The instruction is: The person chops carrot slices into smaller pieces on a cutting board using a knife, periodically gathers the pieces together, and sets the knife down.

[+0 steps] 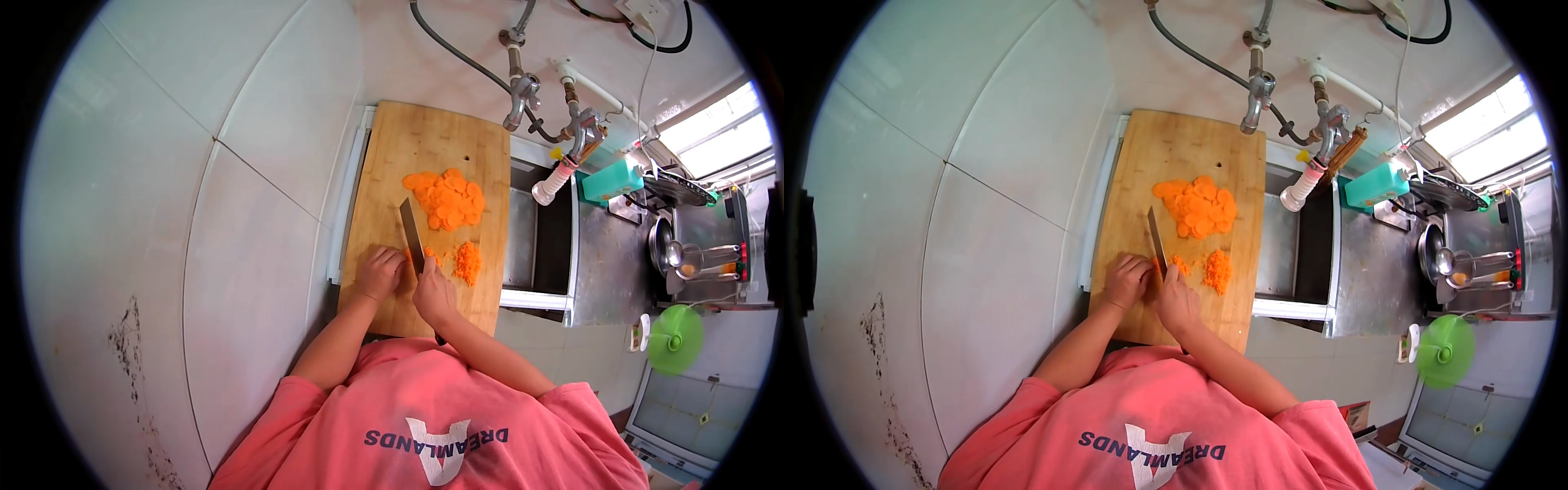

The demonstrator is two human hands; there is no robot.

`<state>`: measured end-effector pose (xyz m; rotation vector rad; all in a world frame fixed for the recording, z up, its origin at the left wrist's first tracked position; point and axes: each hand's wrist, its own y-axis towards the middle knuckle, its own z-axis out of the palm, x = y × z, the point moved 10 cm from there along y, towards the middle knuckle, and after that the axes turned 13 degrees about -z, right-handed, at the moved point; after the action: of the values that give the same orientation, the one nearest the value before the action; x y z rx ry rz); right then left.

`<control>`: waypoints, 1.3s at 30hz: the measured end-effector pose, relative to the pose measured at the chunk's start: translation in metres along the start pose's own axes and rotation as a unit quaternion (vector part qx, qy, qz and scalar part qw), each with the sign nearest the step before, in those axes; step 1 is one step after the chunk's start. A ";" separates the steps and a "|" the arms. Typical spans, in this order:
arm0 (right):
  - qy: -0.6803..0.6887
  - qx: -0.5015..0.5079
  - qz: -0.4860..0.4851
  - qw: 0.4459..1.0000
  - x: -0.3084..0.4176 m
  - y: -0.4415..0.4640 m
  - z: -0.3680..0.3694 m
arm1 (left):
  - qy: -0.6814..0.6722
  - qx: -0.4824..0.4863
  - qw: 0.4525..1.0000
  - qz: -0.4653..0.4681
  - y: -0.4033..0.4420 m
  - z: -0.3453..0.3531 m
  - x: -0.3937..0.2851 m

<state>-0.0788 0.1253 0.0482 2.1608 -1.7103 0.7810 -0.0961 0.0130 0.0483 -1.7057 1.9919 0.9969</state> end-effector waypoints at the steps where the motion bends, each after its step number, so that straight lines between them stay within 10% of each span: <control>1: 0.000 0.001 0.000 1.000 0.000 0.000 0.000 | -0.001 0.000 1.000 -0.001 0.000 0.000 0.000; 39: 0.006 0.026 0.020 0.999 -0.009 -0.007 0.003 | -0.037 -0.009 0.999 -0.020 -0.005 -0.001 0.008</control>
<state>-0.0724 0.1332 0.0415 2.1565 -1.7514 0.8573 -0.0934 0.0068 0.0423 -1.6853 1.9018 1.0514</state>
